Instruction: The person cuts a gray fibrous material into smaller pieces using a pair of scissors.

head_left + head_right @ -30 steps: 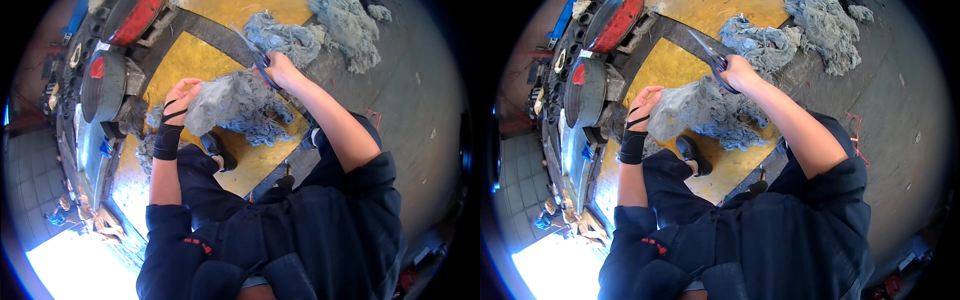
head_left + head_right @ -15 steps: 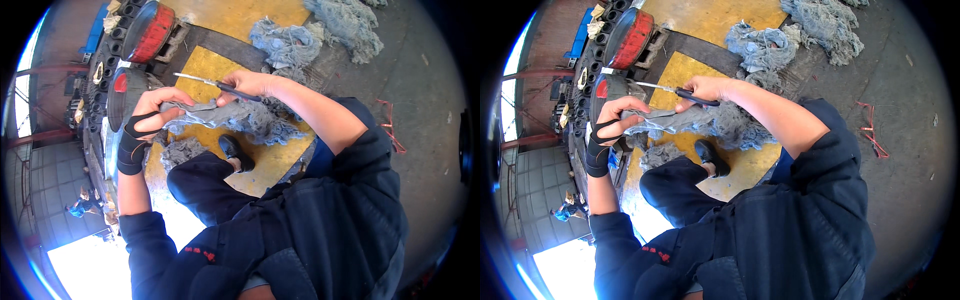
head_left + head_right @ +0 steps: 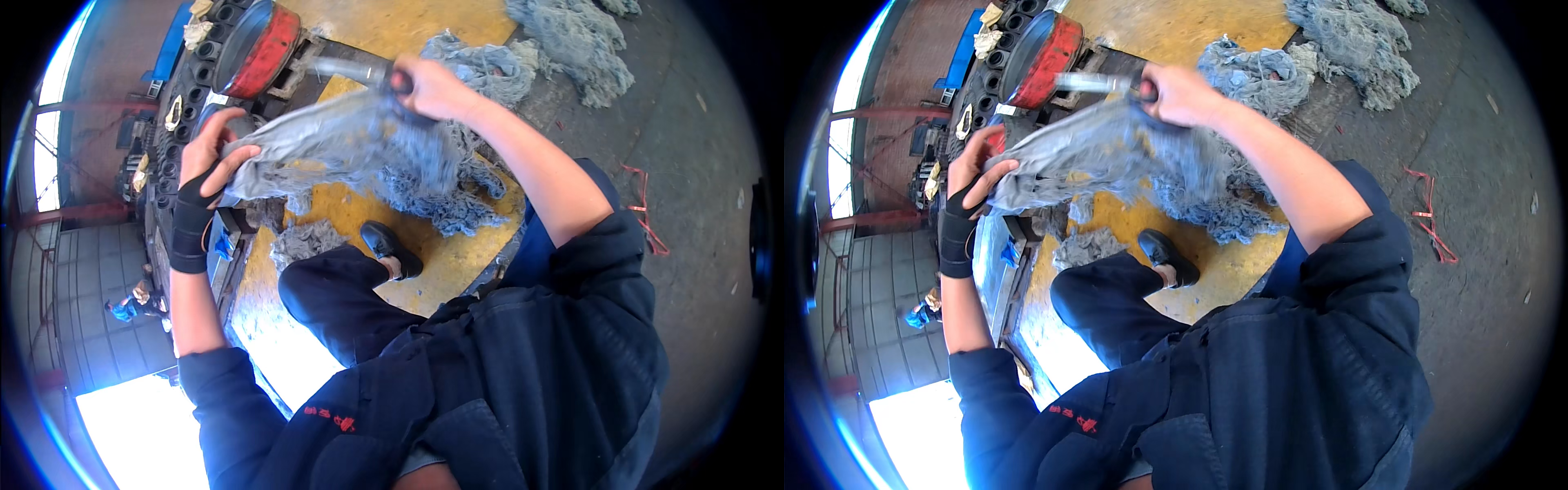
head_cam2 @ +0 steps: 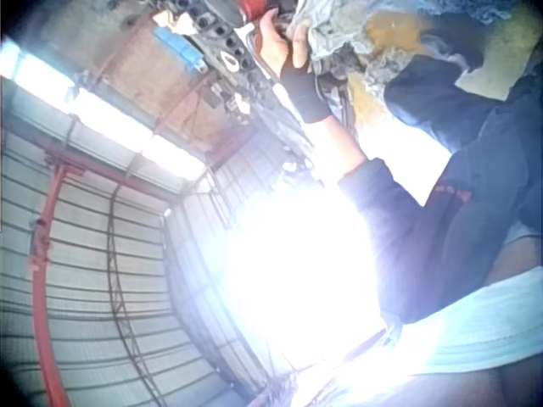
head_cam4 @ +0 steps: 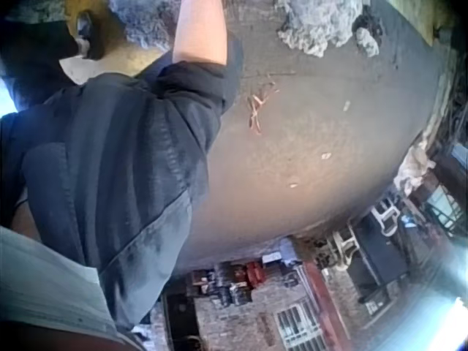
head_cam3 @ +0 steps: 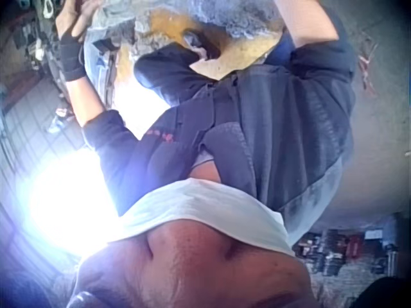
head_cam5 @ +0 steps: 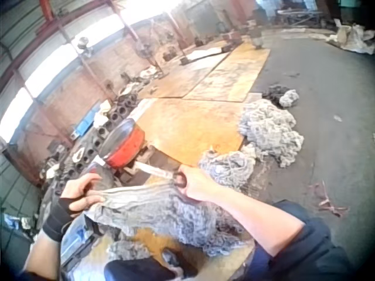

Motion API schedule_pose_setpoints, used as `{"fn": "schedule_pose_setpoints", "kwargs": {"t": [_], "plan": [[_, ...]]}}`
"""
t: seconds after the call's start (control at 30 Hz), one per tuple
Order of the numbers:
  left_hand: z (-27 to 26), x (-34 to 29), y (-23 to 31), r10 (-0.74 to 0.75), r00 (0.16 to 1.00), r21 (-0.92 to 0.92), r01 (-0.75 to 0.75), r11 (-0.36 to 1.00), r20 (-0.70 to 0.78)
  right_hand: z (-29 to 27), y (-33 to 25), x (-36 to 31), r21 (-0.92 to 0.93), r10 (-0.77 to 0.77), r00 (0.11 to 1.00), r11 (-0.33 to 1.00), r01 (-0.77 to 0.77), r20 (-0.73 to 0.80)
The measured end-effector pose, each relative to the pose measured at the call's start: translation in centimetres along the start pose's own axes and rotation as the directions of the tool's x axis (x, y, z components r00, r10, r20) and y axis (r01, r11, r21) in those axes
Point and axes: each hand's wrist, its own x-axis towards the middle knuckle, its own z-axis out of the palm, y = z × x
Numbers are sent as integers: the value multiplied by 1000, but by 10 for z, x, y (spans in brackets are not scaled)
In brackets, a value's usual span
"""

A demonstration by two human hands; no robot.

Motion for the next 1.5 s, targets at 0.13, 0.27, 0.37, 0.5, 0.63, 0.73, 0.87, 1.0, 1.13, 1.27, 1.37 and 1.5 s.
{"fn": "schedule_pose_setpoints", "kwargs": {"t": [0.13,0.27,0.37,0.5,0.63,0.73,0.87,1.0,1.13,1.27,1.37,1.5], "plan": [[30,-10,-23,-2,995,10,1,1000,102,-30,-10,0,-315,-333,735,934,170,-591],[52,-8,-27,-61,995,31,59,998,78,-39,-16,-4,-434,-473,560,876,212,-680],[45,0,-34,-25,1000,81,25,996,-1,-39,-13,-7,-431,-436,622,886,170,-650],[37,3,-41,119,985,175,-96,980,-122,-39,-7,2,-391,-377,623,912,121,-686],[54,-9,-52,-217,976,-42,218,975,19,-37,-8,5,-202,-129,738,979,-10,-662],[67,-12,-67,-244,970,-23,244,970,1,-34,8,12,-143,-18,819,987,-78,-574],[90,-19,-98,-263,963,53,260,964,63,-24,19,11,-2,-10,934,1000,10,-357],[133,-34,-129,-283,938,-180,319,931,200,-12,18,11,160,-7,967,986,49,-254],[171,-43,-135,-298,919,-155,344,926,258,-16,-6,-2,262,64,998,963,-58,-15],[215,-24,-92,-94,959,-531,228,816,268,11,-2,4,303,-24,993,953,-12,114],[219,-2,-30,94,955,-867,211,451,281,20,4,4,253,-26,988,967,-13,151],[208,5,-33,-9,893,-829,422,366,451,19,-5,4,242,4,982,969,-50,189]]}}
